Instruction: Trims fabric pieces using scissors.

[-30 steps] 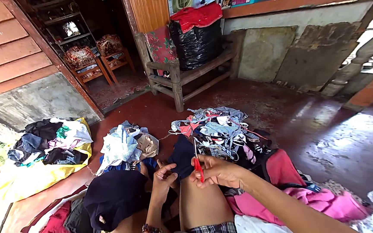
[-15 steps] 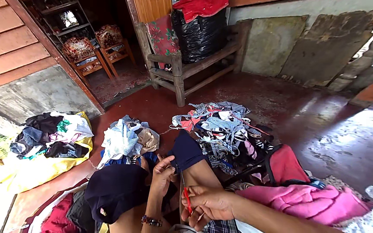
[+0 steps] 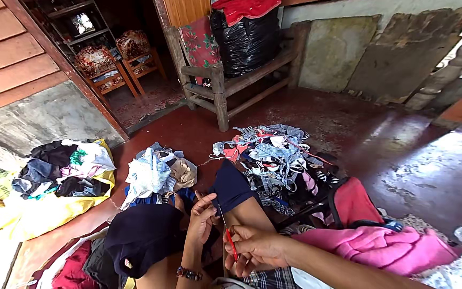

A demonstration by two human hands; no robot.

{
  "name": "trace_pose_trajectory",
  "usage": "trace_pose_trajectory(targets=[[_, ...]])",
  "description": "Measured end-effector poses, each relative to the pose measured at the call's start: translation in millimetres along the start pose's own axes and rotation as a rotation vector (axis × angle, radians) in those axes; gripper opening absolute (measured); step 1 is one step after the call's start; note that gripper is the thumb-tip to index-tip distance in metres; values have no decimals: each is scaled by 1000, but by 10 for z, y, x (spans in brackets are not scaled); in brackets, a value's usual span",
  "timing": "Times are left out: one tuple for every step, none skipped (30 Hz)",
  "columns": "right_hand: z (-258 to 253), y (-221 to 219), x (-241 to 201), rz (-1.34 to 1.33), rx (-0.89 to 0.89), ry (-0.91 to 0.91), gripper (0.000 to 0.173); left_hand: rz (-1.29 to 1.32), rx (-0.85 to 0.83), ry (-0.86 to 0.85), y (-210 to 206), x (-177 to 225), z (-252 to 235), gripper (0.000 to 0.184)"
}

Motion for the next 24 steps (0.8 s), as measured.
trace_pose_trajectory(targets=[[-5, 5, -9, -21, -5, 14, 36, -2, -2, -1, 6, -1, -3, 39], [-6, 2, -25, -42, -14, 30, 35, -6, -5, -4, 8, -1, -8, 40], [-9, -4, -40, -58, -25, 45, 33, -6, -7, -6, 9, -3, -11, 40], [-11, -10, -53, -74, -32, 56, 32, -1, -9, -6, 12, -8, -13, 40], [-10, -19, -61, -90, -38, 60, 31, 6, -11, -7, 14, -12, -15, 40], [-5, -27, -66, -106, -42, 57, 31, 12, -13, -8, 16, -17, -17, 40], [1, -31, -68, -123, -40, 48, 30, 15, -14, -8, 19, -21, -15, 40], [6, -31, -70, -136, -41, 37, 29, 12, -13, -8, 24, -26, -16, 40], [8, -25, -74, -146, -41, 30, 29, 1, -12, -12, 32, -30, -18, 41], [8, -15, -77, -157, -38, 22, 28, -23, -13, -20, 43, -30, -21, 41], [8, -3, -81, -169, -36, 17, 27, -55, -14, -34, 56, -27, -24, 41], [8, 11, -82, -178, -38, 14, 27, -88, -14, -48, 66, -24, -28, 41], [7, 26, -80, -185, -37, 9, 27, -112, -13, -59, 68, -21, -29, 40], [4, 38, -72, -181, -38, 2, 26, -129, -8, -69, 65, -16, -31, 39], [-1, 50, -57, -170, -31, -9, 26, -140, -4, -80, 54, -6, -28, 36], [-5, 60, -41, -154, -16, -21, 25, -152, 8, -94, 42, 9, -23, 31], [-6, 71, -30, -134, 3, -29, 25, -178, 28, -113, 28, 26, -15, 27], [-7, 80, -22, -106, 21, -34, 25, -211, 60, -143, 12, 49, -8, 24], [-6, 85, -16, -77, 35, -38, 25, -243, 97, -175, -6, 72, -1, 21], [-5, 88, -12, -53, 46, -43, 25, -274, 132, -202, -23, 87, 6, 20], [-6, 92, -10, -33, 55, -45, 25, -298, 165, -226, -36, 93, 12, 20], [-10, 99, -5, -13, 59, -46, 25, -317, 197, -246, -43, 87, 17, 21], [-18, 107, 5, 8, 60, -46, 26, -336, 229, -262, -41, 73, 19, 22], [-27, 113, 18, 29, 62, -46, 27, -353, 253, -275, -36, 54, 17, 24]])
Point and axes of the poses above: each hand's wrist, its own z-axis away from the middle knuckle, its own y-axis out of the back of the hand, x = y × z, the point moved 9 cm from there along -z, towards the middle knuckle, and after that the axes turned 13 degrees about z, right-handed, at the moved point
